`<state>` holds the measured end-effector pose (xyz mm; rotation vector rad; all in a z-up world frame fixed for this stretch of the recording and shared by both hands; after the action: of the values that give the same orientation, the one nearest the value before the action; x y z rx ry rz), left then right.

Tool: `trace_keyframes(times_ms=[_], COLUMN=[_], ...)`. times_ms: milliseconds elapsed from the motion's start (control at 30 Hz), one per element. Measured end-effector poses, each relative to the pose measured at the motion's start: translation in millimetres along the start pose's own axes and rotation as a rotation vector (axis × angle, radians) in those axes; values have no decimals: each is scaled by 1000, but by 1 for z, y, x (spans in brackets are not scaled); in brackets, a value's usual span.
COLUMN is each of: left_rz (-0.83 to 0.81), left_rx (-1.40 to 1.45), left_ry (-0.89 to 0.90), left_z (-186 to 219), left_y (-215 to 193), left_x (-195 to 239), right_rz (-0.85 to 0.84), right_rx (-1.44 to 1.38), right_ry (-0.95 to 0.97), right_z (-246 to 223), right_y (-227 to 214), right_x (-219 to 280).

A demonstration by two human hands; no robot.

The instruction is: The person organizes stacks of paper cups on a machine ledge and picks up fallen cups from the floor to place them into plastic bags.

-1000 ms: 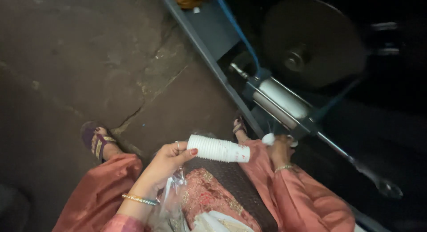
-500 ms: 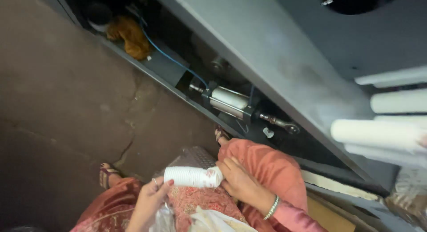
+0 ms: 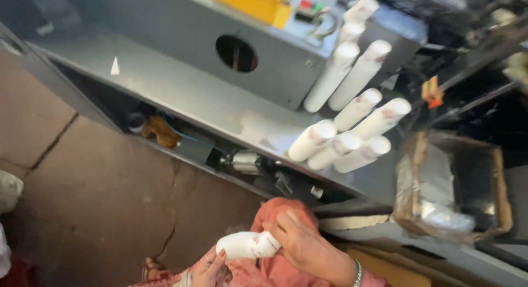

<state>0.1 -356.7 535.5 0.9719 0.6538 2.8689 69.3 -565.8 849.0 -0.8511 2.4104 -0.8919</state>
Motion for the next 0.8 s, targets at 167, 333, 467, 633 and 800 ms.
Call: trace_keyframes(times_ms=[167, 333, 467, 633, 800], left_rz=[-336, -471, -489, -581, -716], left_rx=[-264, 31, 135, 150, 178], left_ry=[33, 33, -34, -65, -110], left_z=[-31, -48, -7, 12, 51], left_y=[45, 132, 226, 292, 348], left_x=[-36, -30, 7, 9, 19], right_rz=[-28, -15, 95, 166, 388], right_rx=[-113, -405, -882, -819, -918], right_ry=[-175, -115, -147, -295, 124], right_z=[16, 81, 85, 94, 123], right_y=[-38, -58, -87, -83, -76], right_x=[63, 136, 157, 165, 166])
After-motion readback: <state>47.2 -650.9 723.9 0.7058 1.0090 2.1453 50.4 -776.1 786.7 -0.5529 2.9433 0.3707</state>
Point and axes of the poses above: each hand's wrist, its own x-axis away from the middle knuckle, its own y-axis out of the palm, z = x × y, the point moved 7 cm from there along -x, towards the middle knuckle, and after that the axes turned 15 degrees about -x, right-handed, at the moved point
